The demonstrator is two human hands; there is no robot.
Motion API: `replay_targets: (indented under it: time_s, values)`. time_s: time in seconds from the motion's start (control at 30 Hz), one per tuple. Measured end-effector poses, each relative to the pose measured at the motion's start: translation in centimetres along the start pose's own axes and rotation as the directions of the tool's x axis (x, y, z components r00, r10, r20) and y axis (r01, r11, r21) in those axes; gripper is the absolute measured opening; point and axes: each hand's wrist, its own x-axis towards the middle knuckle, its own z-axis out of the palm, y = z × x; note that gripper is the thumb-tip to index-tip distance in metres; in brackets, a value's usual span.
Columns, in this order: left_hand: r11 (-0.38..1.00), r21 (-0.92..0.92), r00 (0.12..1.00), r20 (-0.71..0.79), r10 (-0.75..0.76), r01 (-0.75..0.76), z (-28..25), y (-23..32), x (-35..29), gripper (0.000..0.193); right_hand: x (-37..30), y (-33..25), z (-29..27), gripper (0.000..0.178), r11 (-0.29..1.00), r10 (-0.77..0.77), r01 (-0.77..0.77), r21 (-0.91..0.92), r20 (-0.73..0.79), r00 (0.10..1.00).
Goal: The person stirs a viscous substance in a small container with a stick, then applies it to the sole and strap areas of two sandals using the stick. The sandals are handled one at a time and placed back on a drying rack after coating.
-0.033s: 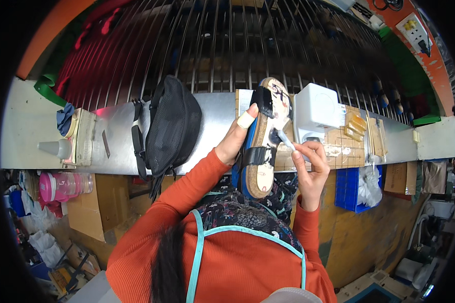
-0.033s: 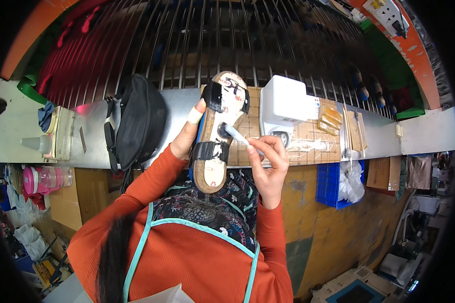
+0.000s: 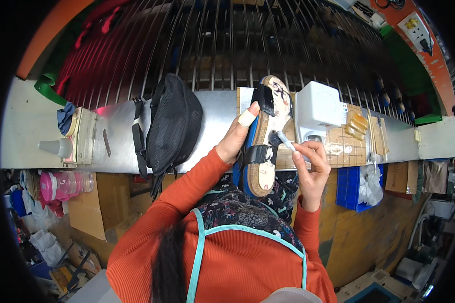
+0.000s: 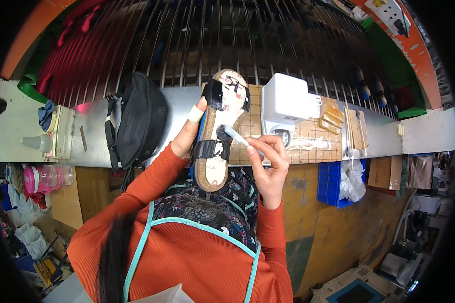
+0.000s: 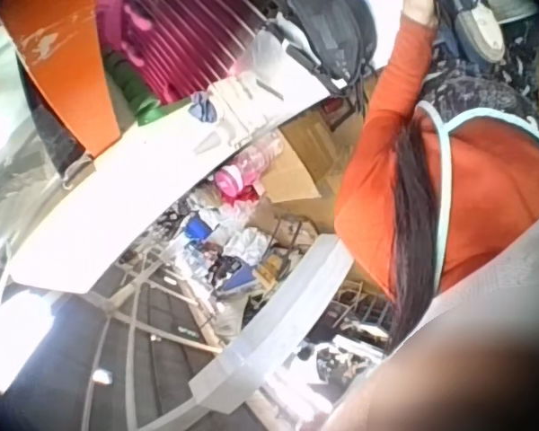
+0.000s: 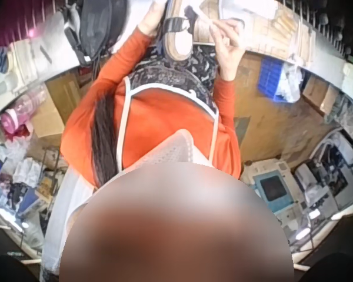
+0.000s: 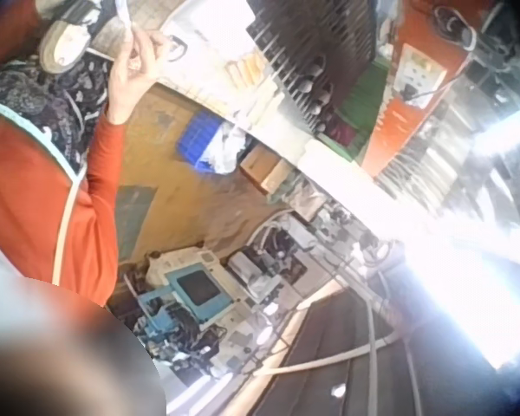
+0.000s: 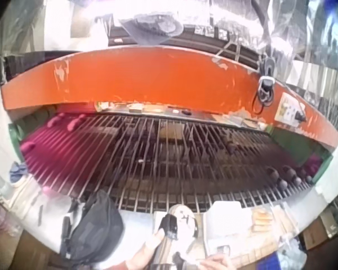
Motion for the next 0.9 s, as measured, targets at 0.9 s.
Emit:
replay_targets:
  time_s: [0.9]
  values:
    - [0.952,0.298,0.992,-0.076,0.103,-0.076,-1.3,0.4,-0.2,0.067,0.7,1.0,0.9,0.021,0.965,-0.146,0.135,-0.225,-0.032,0.989]
